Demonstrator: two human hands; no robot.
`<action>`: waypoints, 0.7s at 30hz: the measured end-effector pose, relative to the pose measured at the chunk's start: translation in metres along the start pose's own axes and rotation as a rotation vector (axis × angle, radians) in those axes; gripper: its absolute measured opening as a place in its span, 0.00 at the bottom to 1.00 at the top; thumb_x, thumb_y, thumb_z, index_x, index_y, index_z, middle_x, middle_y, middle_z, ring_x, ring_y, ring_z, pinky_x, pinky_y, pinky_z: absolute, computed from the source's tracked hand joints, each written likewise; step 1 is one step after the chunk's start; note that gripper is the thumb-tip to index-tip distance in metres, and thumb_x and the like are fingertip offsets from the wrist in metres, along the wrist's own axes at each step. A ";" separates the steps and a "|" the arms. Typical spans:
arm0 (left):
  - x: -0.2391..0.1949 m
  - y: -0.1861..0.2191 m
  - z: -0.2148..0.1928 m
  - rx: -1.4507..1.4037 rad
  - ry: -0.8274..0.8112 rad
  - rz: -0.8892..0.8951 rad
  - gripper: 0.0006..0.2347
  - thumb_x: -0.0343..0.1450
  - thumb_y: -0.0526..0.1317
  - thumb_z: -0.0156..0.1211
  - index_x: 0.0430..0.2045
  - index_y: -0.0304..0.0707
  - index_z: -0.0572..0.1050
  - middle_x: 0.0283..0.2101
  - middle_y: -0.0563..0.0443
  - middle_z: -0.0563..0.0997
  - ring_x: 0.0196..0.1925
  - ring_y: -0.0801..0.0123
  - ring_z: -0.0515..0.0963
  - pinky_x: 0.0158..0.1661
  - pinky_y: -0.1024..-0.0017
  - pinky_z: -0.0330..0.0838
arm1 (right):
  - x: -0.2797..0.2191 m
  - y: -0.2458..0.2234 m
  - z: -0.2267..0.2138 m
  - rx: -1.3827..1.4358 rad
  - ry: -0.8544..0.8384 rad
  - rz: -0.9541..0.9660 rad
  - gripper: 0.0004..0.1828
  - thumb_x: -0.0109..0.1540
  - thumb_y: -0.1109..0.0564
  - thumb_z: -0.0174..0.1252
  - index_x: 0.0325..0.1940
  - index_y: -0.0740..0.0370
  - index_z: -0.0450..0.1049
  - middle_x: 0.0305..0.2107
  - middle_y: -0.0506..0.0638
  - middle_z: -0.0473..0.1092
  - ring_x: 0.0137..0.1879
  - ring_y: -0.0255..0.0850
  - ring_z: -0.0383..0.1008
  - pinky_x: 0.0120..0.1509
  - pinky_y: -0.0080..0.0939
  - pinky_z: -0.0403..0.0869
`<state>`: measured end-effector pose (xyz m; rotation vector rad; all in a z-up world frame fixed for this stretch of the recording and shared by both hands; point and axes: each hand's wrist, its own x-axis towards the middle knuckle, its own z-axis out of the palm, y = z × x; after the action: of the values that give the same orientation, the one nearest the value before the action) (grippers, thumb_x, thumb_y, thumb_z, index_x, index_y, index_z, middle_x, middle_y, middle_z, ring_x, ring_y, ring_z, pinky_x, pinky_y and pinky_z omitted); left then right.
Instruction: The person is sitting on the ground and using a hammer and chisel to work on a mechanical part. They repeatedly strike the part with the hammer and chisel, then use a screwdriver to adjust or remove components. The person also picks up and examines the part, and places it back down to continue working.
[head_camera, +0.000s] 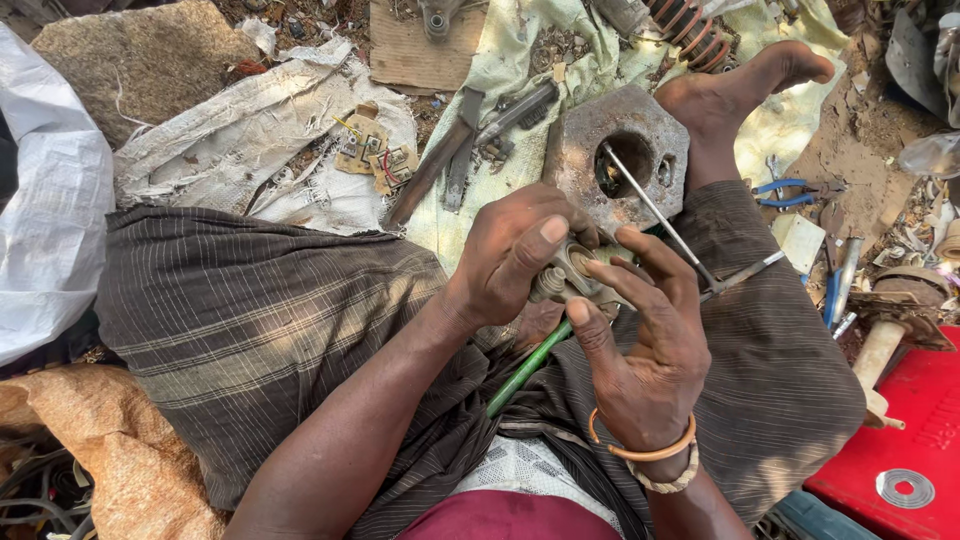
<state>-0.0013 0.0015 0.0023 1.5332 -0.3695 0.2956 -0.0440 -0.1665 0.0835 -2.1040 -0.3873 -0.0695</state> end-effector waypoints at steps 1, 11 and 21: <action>0.001 0.001 -0.001 0.010 0.007 0.021 0.25 0.81 0.54 0.36 0.38 0.30 0.78 0.39 0.41 0.81 0.45 0.53 0.81 0.50 0.61 0.75 | 0.001 0.000 0.001 0.014 0.001 0.002 0.19 0.64 0.58 0.69 0.58 0.61 0.77 0.66 0.56 0.65 0.73 0.46 0.68 0.76 0.44 0.74; -0.003 0.008 -0.007 -0.004 0.016 0.200 0.19 0.77 0.50 0.46 0.40 0.30 0.78 0.37 0.42 0.80 0.41 0.56 0.79 0.45 0.63 0.74 | -0.014 -0.006 0.004 0.118 -0.006 -0.012 0.21 0.61 0.61 0.69 0.58 0.63 0.75 0.66 0.59 0.64 0.75 0.48 0.68 0.78 0.46 0.76; -0.009 0.011 -0.004 -0.032 0.036 0.123 0.21 0.78 0.53 0.44 0.46 0.32 0.76 0.40 0.43 0.81 0.42 0.63 0.81 0.44 0.68 0.78 | -0.021 -0.008 0.007 0.093 0.004 -0.020 0.20 0.61 0.63 0.69 0.56 0.62 0.75 0.65 0.59 0.65 0.75 0.50 0.69 0.74 0.47 0.74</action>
<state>-0.0134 0.0056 0.0083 1.4744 -0.4385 0.4114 -0.0669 -0.1620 0.0820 -2.0081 -0.4012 -0.0664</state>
